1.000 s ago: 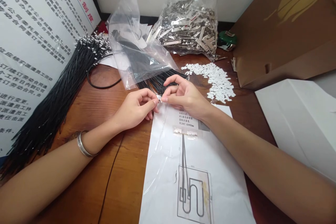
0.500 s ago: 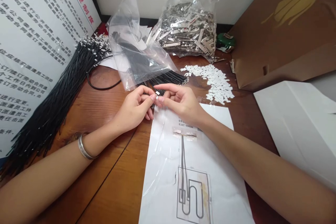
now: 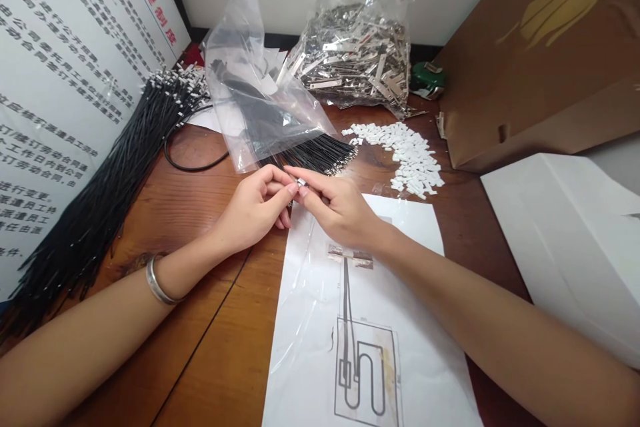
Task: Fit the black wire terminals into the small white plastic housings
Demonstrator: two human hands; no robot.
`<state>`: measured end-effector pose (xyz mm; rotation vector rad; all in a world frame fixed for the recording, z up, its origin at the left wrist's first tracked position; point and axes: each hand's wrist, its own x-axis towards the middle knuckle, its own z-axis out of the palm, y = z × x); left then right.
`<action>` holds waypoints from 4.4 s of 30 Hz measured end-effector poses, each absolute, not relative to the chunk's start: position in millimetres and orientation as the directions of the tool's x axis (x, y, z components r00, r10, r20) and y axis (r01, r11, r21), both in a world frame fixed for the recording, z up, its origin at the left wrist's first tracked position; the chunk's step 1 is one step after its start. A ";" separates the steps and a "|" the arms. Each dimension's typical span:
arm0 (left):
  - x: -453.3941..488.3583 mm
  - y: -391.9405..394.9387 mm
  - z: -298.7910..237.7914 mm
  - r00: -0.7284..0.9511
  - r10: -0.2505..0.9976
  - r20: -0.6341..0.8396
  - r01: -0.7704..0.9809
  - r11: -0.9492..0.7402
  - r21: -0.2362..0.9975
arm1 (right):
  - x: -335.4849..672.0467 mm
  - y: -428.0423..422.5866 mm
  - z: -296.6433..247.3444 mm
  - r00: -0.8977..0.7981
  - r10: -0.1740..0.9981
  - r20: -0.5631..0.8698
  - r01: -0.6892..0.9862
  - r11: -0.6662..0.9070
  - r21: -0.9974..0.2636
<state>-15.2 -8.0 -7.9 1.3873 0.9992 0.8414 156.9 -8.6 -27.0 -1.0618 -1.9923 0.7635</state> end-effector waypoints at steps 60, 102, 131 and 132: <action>-18.1 -12.3 0.4 0.537 0.840 -0.080 0.235 -0.058 0.970 | 154.7 -0.5 -25.2 0.180 0.960 0.216 0.045 0.211 -0.976; -22.6 0.6 -2.2 -0.105 0.973 0.204 -0.258 -0.225 0.940 | 158.6 6.0 -23.2 -0.204 0.971 0.125 -0.198 0.084 -0.977; -25.9 -3.9 -8.9 0.213 0.941 0.264 0.147 -0.298 0.943 | 151.2 -8.9 -26.1 -0.190 0.933 0.305 0.556 0.358 -0.750; -27.3 -3.5 -9.3 0.262 0.924 0.278 0.219 -0.337 0.916 | 151.3 -9.6 -25.1 -0.220 0.932 0.289 0.587 0.363 -0.724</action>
